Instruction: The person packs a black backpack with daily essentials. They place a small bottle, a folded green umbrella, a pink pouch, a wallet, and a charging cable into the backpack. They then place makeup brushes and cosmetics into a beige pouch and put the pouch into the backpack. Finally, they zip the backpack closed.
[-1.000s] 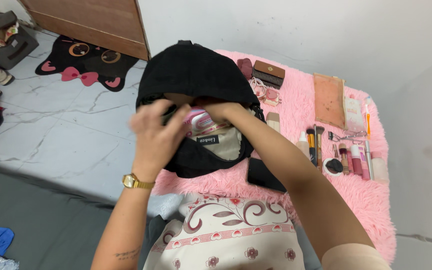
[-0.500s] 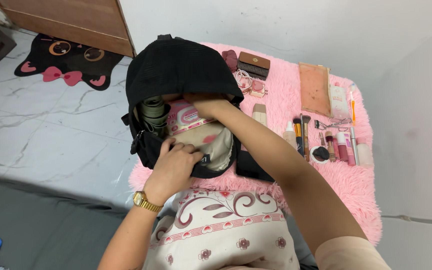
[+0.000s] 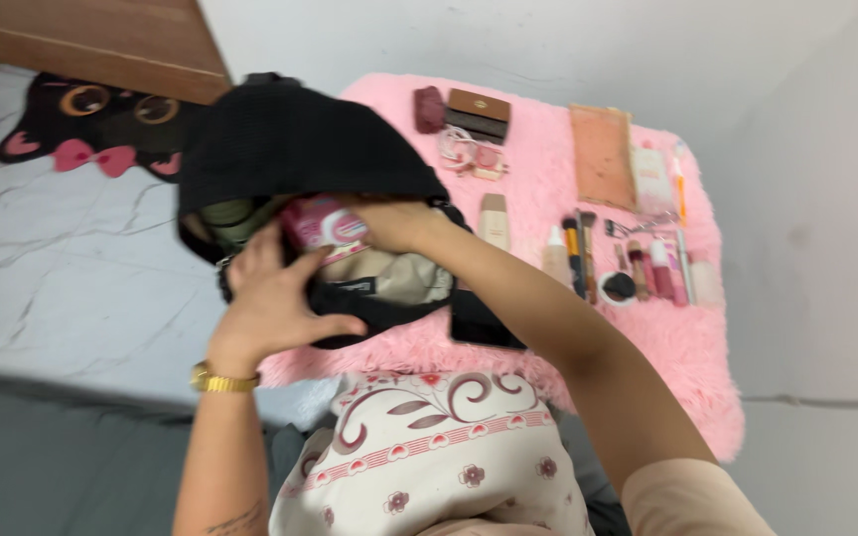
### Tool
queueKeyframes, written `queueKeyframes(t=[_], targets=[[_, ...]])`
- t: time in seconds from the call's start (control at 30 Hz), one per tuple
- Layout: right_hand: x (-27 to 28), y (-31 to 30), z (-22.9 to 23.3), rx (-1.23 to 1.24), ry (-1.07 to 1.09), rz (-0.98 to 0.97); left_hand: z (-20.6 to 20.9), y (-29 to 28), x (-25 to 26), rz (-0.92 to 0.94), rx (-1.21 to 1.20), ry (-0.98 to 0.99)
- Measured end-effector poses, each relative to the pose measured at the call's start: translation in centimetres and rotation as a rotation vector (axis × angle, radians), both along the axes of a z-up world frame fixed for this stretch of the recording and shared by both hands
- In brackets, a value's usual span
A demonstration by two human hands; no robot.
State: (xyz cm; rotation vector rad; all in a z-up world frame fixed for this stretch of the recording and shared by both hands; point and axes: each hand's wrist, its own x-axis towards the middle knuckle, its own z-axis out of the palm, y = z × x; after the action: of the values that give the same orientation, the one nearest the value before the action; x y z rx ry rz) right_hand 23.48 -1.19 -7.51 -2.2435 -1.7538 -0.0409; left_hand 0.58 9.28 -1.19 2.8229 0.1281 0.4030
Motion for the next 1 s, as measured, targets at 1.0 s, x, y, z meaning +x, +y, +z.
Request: queueKeyframes(t=[1.0], targets=[[-4.9,-23.5,-1.8,-0.241,0.36,-0.36,-1.1,-2.5,0.0,0.068,0.014,0.035]])
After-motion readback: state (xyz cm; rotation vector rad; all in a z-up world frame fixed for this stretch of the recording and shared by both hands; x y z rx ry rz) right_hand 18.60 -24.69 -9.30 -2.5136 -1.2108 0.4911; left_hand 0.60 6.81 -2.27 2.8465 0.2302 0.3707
